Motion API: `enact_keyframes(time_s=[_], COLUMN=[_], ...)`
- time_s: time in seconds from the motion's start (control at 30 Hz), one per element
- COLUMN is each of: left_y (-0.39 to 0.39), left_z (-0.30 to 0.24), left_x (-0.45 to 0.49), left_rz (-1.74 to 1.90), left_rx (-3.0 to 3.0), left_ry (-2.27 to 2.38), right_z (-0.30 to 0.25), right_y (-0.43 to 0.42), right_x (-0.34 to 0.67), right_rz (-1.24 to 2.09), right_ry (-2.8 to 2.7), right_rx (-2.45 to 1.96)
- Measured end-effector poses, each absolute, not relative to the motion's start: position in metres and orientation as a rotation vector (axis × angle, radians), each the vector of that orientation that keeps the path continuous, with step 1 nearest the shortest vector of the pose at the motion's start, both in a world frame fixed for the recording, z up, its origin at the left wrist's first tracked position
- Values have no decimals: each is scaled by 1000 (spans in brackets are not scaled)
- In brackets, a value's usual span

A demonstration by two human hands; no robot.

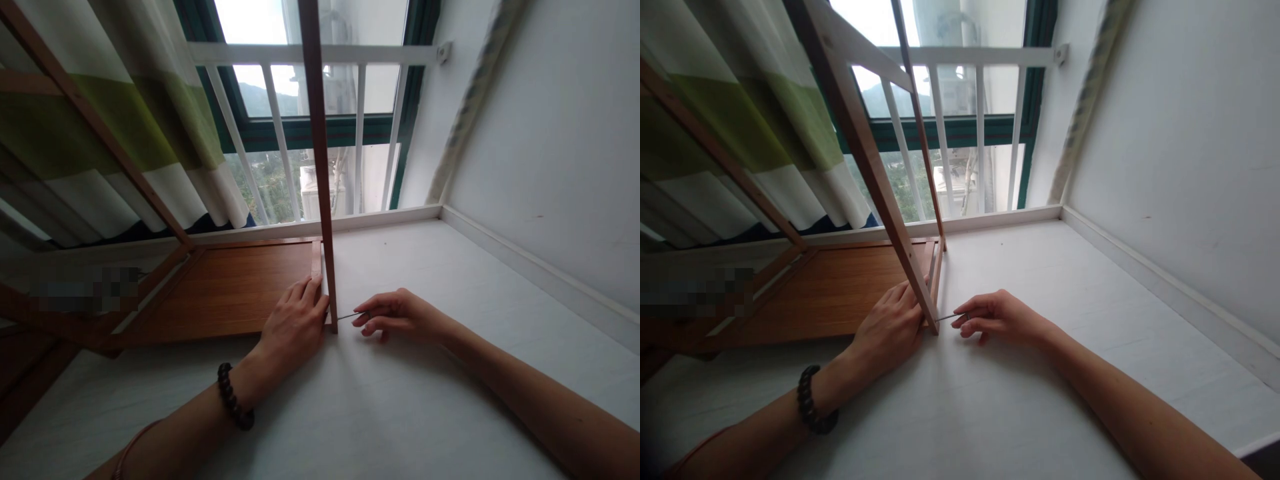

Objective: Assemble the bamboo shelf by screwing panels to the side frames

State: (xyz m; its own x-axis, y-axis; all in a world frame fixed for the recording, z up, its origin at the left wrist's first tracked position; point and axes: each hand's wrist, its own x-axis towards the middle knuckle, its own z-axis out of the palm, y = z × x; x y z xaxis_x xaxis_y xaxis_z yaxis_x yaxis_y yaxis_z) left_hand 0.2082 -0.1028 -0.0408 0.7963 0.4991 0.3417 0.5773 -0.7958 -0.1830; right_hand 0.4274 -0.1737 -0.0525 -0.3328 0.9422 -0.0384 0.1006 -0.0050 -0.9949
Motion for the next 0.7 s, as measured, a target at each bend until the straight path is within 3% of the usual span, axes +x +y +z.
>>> enact_keyframes(time_s=[0.33, 0.53, 0.7], left_y=[-99, -98, -88], left_z=[-41, -39, -38], left_x=[211, 216, 224], left_rz=[-414, -430, -428], left_rx=[-2700, -2703, -2665], left_ry=[-847, -853, -859], right_z=[-51, -48, -52], right_y=[-171, -157, -144], right_x=[414, 405, 400], right_rz=[930, 1240, 1027], right_ry=[-1691, -1367, -1293], right_rx=[-1287, -1433, -1364])
